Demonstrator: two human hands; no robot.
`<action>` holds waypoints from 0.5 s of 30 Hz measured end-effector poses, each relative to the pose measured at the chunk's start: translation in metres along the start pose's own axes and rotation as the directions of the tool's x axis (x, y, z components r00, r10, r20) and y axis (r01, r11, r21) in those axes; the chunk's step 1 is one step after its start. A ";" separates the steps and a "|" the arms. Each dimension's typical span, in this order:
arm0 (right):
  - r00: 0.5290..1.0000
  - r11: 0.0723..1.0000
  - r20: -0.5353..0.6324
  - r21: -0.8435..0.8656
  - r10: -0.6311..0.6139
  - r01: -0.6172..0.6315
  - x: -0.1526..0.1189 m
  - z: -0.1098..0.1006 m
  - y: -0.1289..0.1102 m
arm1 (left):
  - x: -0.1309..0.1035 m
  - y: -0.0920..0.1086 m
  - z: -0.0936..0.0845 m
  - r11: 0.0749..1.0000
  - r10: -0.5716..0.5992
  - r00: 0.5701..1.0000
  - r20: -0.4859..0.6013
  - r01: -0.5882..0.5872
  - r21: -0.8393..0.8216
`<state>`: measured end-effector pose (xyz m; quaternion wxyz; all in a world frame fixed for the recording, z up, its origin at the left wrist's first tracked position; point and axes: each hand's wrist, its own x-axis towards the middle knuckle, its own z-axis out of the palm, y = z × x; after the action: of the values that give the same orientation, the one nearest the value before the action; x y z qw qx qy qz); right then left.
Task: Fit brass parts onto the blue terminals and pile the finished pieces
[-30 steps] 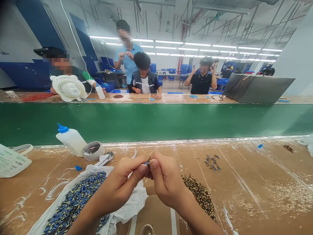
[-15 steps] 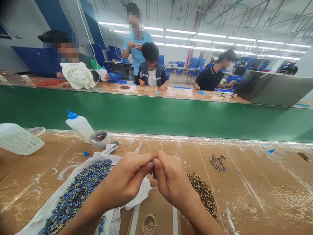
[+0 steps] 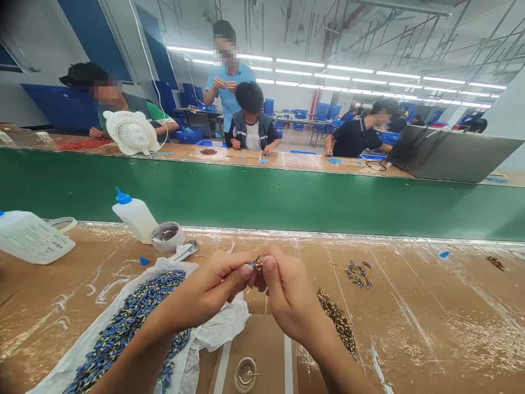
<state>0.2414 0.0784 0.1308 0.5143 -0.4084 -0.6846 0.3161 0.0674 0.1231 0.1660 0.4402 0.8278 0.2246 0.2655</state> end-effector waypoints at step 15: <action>0.996 0.952 -0.094 -0.304 0.004 -0.032 -0.039 -0.028 0.008 | -0.026 -0.004 -0.007 0.957 -0.164 0.983 0.078 0.140 0.255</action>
<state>0.2754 0.0481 0.1140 0.4732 -0.5035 -0.6969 0.1918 0.0429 0.1139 0.1596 0.3625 0.8688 0.2972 0.1594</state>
